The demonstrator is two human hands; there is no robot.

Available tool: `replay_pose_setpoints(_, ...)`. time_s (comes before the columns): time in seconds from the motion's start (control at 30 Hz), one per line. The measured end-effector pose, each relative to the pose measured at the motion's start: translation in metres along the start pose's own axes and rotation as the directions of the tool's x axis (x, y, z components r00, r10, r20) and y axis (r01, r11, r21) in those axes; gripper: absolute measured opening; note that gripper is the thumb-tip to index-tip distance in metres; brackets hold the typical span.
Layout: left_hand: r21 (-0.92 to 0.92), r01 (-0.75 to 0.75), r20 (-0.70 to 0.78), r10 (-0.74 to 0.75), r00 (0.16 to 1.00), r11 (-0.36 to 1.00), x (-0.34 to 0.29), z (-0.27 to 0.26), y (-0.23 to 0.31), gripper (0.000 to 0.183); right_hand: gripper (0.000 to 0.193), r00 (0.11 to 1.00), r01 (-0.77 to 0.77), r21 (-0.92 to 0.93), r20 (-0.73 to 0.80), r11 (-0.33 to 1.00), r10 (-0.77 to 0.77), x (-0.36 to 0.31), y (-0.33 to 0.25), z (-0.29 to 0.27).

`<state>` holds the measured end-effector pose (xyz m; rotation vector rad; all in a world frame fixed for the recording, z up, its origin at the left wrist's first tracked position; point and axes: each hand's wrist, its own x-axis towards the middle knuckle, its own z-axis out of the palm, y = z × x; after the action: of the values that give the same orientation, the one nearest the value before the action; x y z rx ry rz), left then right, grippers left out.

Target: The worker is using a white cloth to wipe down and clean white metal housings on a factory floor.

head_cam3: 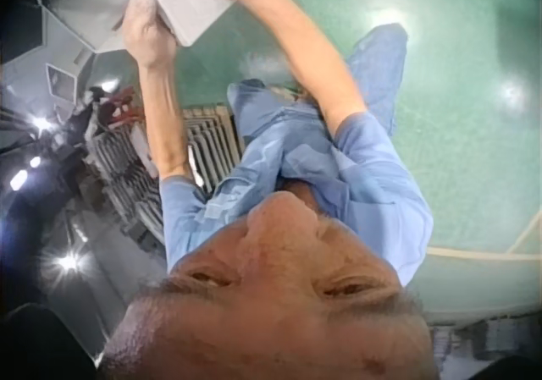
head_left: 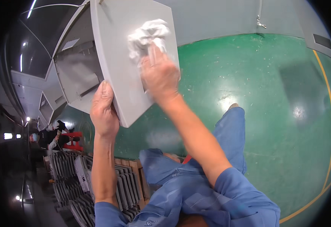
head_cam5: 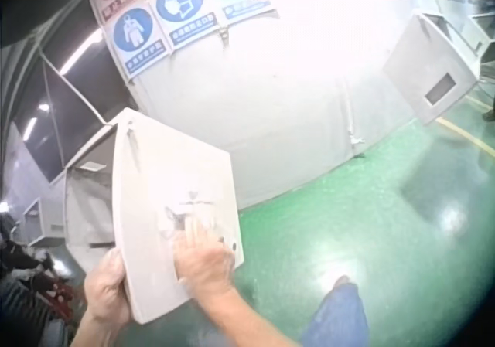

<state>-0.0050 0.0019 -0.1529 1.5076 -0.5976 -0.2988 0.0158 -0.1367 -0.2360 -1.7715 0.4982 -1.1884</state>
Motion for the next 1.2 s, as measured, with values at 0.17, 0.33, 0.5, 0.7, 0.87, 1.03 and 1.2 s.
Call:
replay_pose_setpoints(0.17, 0.102, 0.015, -0.076, -0.007, 0.997, 0.995, -0.003, -0.01, -0.013, 0.038, 0.04, 0.577, -0.503, -0.463, 0.448, 0.729, 0.683, -0.018, 0.196, 0.004)
replay_pose_setpoints(0.33, 0.134, 0.003, -0.066, 0.006, 0.998, 0.991, -0.013, -0.028, -0.015, 0.04, 0.033, 0.775, -0.632, 0.331, 0.294, 0.701, 0.56, -0.016, 0.083, -0.009)
replay_pose_setpoints(0.5, 0.1, -0.032, -0.145, 0.046, 0.988, 0.994, -0.009, -0.032, -0.014, 0.04, 0.043, 0.967, 0.232, 0.388, 0.009, 0.892, -0.255, -0.025, -0.05, -0.007)
replay_pose_setpoints(0.7, 0.158, -0.023, -0.128, 0.044, 0.991, 0.987, -0.008, -0.032, -0.013, 0.04, 0.035, 0.556, -0.378, -0.487, 0.561, 0.788, 0.613, -0.023, 0.17, 0.029)
replay_pose_setpoints(0.87, 0.111, -0.042, -0.098, 0.053, 0.994, 0.993, -0.005, -0.044, -0.013, 0.038, 0.031, 0.83, -0.508, 0.069, 0.306, 0.859, 0.466, -0.04, 0.11, -0.004)
replay_pose_setpoints(1.03, 0.146, -0.102, -0.233, 0.134, 0.963, 0.984, 0.002, -0.064, -0.029, 0.041, 0.042, 0.904, 0.326, 0.343, 0.16, 0.881, -0.397, -0.042, -0.05, -0.025)
replay_pose_setpoints(1.2, 0.02, -0.019, -0.221, 0.023, 0.975, 1.0, 0.025, -0.041, -0.019, 0.039, 0.039, 0.915, 0.403, -0.143, 0.084, 0.904, -0.395, -0.072, 0.074, 0.031)
